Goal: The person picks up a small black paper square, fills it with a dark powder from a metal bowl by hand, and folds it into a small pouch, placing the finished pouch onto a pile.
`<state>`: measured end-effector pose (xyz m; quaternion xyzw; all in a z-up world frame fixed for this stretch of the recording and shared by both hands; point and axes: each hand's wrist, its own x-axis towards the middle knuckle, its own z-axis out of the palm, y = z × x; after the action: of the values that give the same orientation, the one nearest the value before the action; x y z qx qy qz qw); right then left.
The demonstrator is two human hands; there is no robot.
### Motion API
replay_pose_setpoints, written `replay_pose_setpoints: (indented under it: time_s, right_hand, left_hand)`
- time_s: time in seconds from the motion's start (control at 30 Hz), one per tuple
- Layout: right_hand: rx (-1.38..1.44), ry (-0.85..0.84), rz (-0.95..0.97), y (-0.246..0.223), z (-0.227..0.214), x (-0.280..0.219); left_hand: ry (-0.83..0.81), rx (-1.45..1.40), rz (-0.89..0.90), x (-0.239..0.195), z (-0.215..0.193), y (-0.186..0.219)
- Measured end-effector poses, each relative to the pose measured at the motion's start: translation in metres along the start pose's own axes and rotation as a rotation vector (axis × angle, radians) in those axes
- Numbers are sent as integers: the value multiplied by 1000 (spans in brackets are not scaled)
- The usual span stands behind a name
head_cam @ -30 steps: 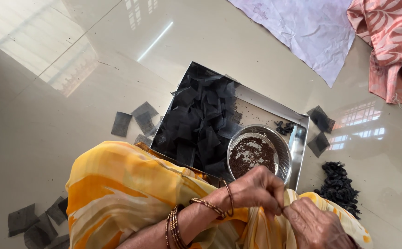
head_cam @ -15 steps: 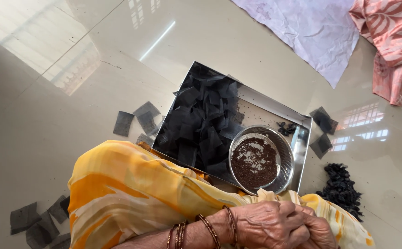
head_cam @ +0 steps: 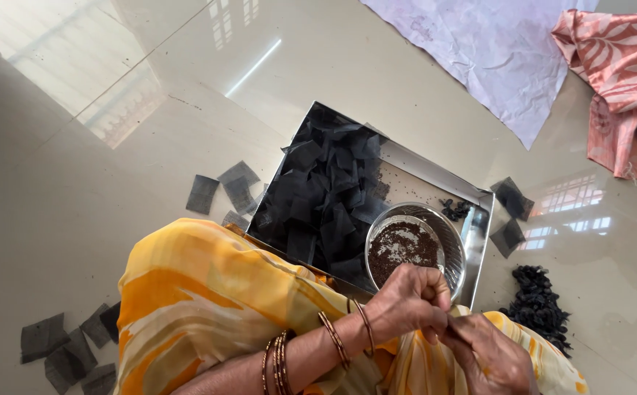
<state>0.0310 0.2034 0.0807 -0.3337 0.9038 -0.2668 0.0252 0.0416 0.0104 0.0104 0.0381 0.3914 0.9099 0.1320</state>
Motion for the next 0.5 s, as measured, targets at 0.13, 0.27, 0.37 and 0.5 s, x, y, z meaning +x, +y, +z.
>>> replay_pose_setpoints:
  time_s: [0.13,0.27,0.37,0.5]
  right_hand:
    - [-186,-65,-315,28,-7,-4]
    - [-394,-199,-611,50,-16,-13]
    - [-407,-250,-591,90,-7,-33]
    - [-74,-526,41,118,-15,-34]
  left_hand:
    - [-67,-72,-109,2,-4,-9]
    - [-176,-67,-223,2,0,-12]
    - [-331,-43,-203,-3,0,-2]
    - [-285,678,316,-17,25,43]
